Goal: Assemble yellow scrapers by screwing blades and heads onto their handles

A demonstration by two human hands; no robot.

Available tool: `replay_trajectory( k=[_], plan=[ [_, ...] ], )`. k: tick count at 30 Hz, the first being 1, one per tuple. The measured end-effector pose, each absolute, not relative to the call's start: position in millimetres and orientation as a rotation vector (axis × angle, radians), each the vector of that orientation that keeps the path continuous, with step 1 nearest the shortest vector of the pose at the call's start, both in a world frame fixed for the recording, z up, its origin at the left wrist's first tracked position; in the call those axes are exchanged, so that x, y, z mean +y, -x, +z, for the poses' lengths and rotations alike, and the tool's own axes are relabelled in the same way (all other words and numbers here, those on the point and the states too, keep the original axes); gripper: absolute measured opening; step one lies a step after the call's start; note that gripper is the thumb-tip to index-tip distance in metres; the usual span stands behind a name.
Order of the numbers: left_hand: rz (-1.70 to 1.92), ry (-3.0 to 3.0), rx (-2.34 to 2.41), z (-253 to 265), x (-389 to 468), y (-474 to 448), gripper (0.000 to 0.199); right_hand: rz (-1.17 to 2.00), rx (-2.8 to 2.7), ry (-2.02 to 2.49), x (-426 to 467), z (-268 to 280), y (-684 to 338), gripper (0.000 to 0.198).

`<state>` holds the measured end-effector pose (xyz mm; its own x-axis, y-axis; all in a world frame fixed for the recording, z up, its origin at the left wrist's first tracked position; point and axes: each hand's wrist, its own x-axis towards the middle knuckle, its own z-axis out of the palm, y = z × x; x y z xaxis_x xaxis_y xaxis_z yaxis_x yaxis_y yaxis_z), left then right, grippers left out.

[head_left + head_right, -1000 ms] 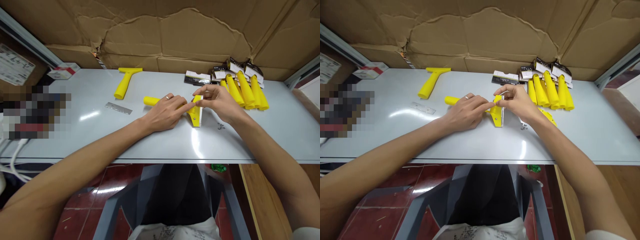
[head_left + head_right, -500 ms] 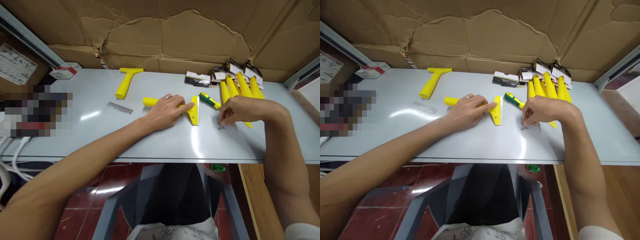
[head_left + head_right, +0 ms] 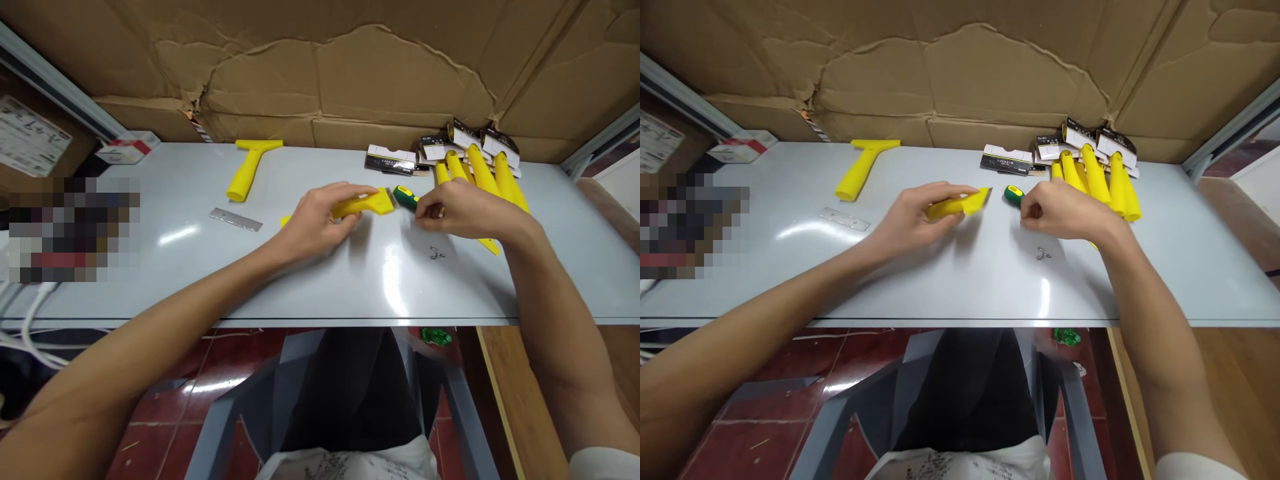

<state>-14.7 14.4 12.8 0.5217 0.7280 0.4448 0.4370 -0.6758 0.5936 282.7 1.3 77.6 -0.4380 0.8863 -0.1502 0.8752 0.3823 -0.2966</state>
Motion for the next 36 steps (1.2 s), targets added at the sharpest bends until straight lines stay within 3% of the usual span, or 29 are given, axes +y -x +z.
replay_trajectory(
  k=[6,13,15,24,36],
  plan=[
    [0.938,-1.719,0.706,42,14,22,0.022,0.689,-1.902,1.344,-11,78,-270,0.017],
    [0.737,-1.26,0.689,39,6,12,0.033,0.586,-1.842,1.096,-19,70,-257,0.013],
    [0.754,-1.215,0.684,39,2,8,0.038,0.466,-1.915,1.093,-18,64,-252,0.003],
    [0.739,-1.144,0.637,40,-9,2,0.041,-0.055,-2.032,0.958,-12,44,-237,0.024],
    [0.822,-1.287,0.644,46,-12,2,0.037,0.072,-1.973,0.975,-12,43,-235,0.016]
  ],
)
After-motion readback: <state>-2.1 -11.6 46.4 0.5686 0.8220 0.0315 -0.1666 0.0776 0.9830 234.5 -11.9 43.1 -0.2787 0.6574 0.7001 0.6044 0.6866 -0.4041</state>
